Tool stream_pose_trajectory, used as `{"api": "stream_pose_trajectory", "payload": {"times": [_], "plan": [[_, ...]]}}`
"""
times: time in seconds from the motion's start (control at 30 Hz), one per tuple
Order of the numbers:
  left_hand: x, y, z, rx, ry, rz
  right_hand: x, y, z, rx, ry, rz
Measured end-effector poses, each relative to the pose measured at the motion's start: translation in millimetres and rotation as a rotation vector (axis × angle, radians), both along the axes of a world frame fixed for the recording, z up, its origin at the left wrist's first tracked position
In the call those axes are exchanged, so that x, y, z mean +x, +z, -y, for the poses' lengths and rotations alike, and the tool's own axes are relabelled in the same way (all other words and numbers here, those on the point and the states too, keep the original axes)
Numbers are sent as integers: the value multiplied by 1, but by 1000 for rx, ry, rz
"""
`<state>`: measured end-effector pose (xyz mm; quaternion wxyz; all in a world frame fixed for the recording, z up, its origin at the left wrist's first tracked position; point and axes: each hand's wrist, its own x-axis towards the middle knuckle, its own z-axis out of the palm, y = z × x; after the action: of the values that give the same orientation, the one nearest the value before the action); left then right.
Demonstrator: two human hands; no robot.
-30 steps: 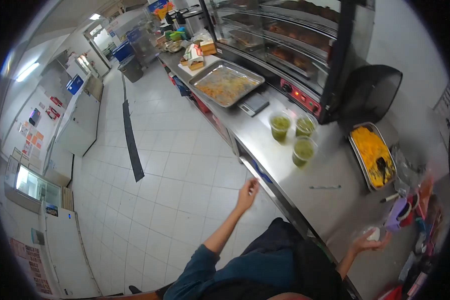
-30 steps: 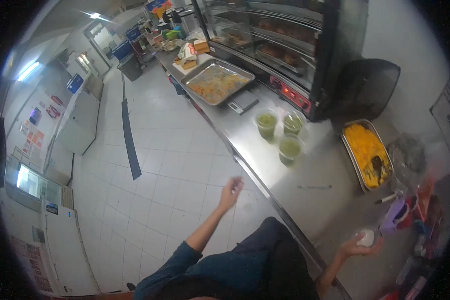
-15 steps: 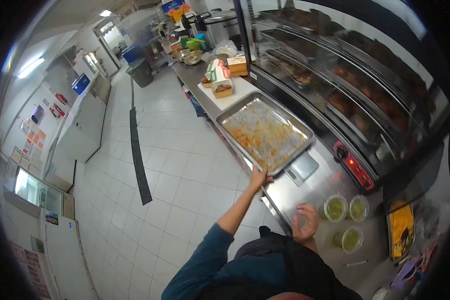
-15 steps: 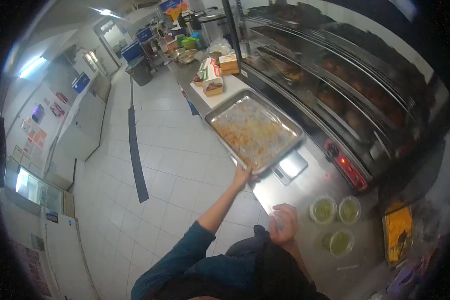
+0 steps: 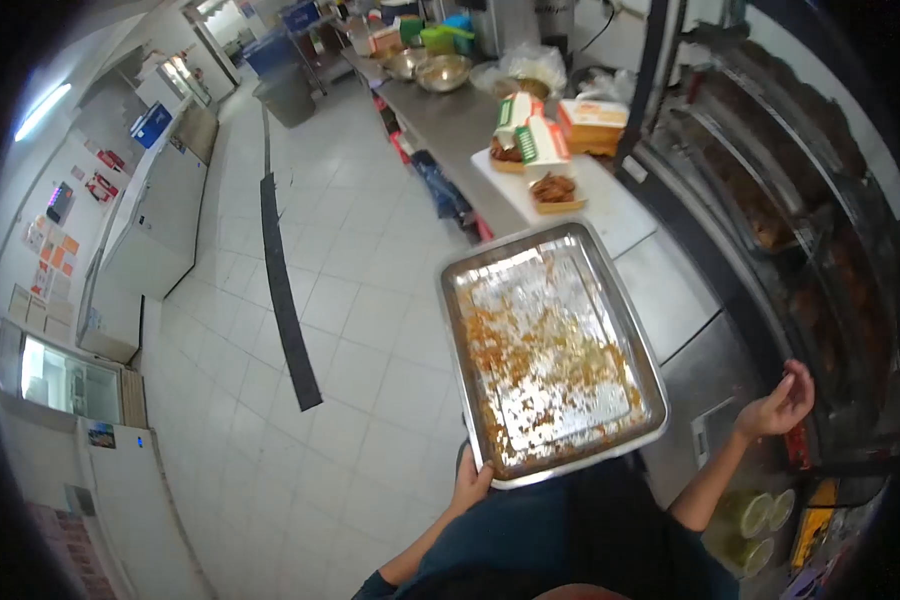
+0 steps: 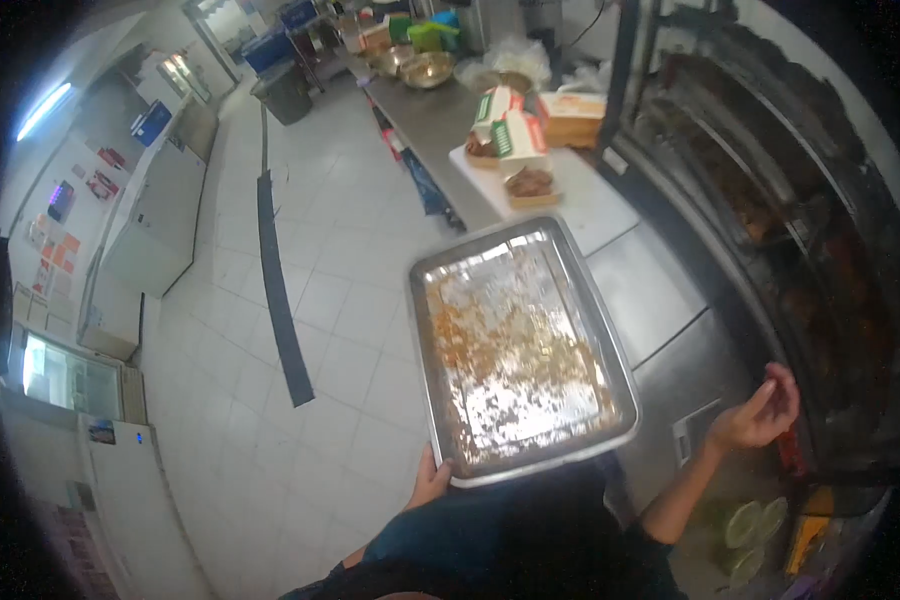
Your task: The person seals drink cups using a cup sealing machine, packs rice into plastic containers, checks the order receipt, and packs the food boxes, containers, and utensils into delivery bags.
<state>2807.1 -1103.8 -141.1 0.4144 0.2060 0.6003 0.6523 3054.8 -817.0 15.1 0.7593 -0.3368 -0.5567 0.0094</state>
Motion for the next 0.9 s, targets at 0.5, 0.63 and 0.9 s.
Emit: {"api": "stream_pose_trajectory", "payload": {"times": [0.5,0.63,0.9], "plan": [[-480,29,-124,-7,325,73,-409,-38,-121,-8,72,25],[-584,44,-156,-80,492,134,-609,-45,-201,-490,574,-460],[-792,22,-199,-91,712,36,-1042,-123,-315,-1042,1356,-132]]}}
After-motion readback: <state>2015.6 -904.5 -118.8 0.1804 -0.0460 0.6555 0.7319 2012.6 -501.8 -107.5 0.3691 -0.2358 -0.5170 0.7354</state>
